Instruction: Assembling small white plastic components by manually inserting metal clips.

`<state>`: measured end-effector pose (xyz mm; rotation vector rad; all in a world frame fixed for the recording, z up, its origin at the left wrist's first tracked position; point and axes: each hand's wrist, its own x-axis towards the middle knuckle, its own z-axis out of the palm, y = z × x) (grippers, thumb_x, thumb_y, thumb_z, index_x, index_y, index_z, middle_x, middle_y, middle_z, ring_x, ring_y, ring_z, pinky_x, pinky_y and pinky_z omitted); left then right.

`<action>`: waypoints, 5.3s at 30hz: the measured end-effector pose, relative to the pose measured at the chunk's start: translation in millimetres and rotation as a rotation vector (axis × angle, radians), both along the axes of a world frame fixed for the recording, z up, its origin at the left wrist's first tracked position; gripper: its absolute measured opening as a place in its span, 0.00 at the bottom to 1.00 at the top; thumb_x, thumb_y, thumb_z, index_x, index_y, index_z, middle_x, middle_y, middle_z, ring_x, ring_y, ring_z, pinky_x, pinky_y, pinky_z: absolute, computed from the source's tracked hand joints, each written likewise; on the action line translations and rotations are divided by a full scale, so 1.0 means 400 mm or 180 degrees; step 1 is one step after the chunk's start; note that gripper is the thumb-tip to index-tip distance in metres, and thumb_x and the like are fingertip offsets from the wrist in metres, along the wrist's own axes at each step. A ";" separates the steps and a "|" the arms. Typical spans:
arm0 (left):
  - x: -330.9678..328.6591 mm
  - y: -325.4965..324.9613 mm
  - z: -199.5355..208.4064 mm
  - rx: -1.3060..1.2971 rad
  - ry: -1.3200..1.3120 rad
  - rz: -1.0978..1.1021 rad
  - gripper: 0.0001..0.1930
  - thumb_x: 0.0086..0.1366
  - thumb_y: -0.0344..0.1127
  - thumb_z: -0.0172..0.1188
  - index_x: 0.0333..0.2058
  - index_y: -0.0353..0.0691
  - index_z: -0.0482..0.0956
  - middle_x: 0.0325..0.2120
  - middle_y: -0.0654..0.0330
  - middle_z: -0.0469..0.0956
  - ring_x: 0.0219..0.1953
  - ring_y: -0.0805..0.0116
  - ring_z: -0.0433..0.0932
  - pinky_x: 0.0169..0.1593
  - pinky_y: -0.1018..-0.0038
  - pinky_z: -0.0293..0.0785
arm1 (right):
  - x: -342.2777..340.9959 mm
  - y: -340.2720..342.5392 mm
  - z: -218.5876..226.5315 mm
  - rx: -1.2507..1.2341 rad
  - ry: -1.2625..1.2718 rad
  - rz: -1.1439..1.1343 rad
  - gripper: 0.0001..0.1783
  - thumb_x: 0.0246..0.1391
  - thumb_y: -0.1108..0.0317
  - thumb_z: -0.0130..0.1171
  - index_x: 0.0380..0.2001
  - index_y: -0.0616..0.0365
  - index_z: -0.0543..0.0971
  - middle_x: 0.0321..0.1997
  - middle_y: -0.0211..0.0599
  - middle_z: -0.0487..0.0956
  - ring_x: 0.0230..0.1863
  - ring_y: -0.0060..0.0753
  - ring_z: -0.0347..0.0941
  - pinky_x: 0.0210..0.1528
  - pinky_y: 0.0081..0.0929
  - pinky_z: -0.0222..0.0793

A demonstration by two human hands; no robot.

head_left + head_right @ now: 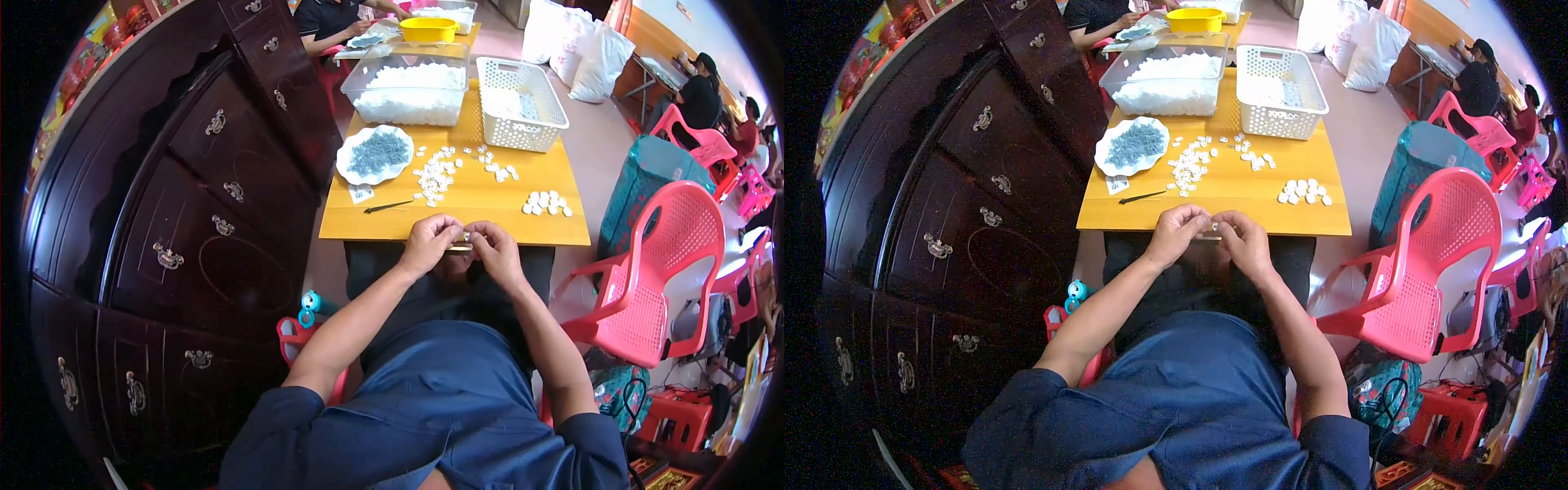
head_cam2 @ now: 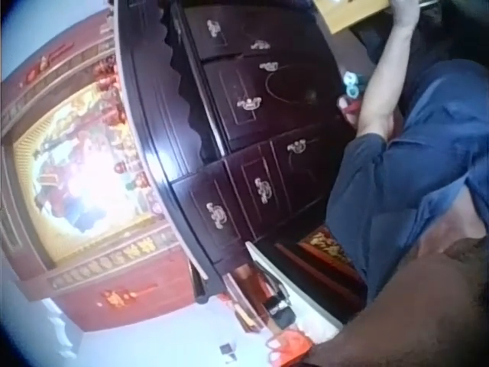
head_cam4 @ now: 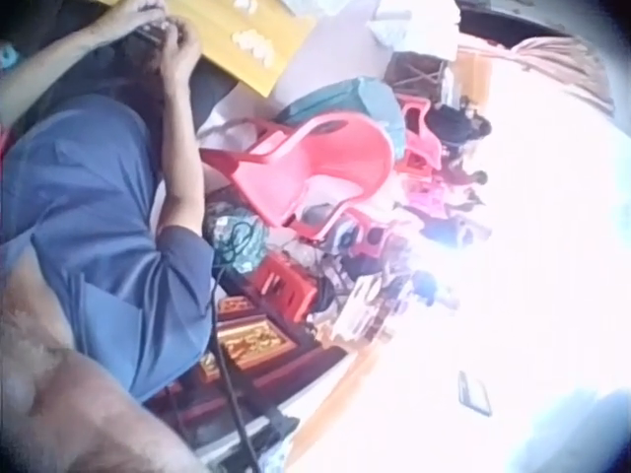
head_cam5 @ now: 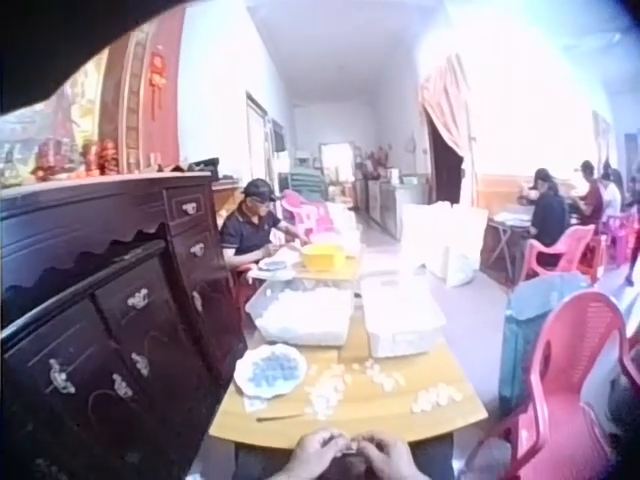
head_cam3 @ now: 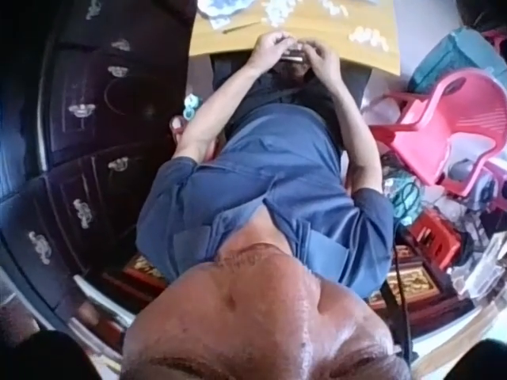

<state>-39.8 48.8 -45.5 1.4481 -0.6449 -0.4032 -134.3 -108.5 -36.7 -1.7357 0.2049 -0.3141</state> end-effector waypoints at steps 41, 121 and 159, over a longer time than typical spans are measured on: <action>-0.004 0.002 0.007 0.0011 0.0348 -0.0225 0.08 0.69 0.36 0.61 0.37 0.36 0.82 0.29 0.66 0.80 0.30 0.81 0.76 0.36 0.82 0.73 | 0.006 0.006 -0.023 0.0343 -0.0446 -0.0017 0.06 0.56 0.74 0.61 0.34 0.59 0.73 0.24 0.23 0.75 0.25 0.12 0.69 0.27 0.15 0.65; 0.062 -0.009 0.064 0.0392 0.0311 -0.0336 0.11 0.70 0.32 0.56 0.48 0.36 0.78 0.31 0.69 0.77 0.26 0.84 0.71 0.31 0.84 0.70 | 0.012 -0.034 -0.033 0.0479 -0.0451 -0.0279 0.08 0.56 0.72 0.63 0.35 0.60 0.73 0.24 0.25 0.76 0.27 0.13 0.71 0.31 0.16 0.68; 0.060 0.007 0.035 0.0232 0.0089 -0.0232 0.11 0.70 0.35 0.60 0.45 0.35 0.80 0.31 0.64 0.82 0.25 0.83 0.75 0.32 0.84 0.75 | 0.004 -0.034 -0.027 0.0809 -0.0417 -0.0054 0.09 0.58 0.71 0.62 0.37 0.58 0.72 0.27 0.23 0.75 0.29 0.13 0.70 0.32 0.15 0.67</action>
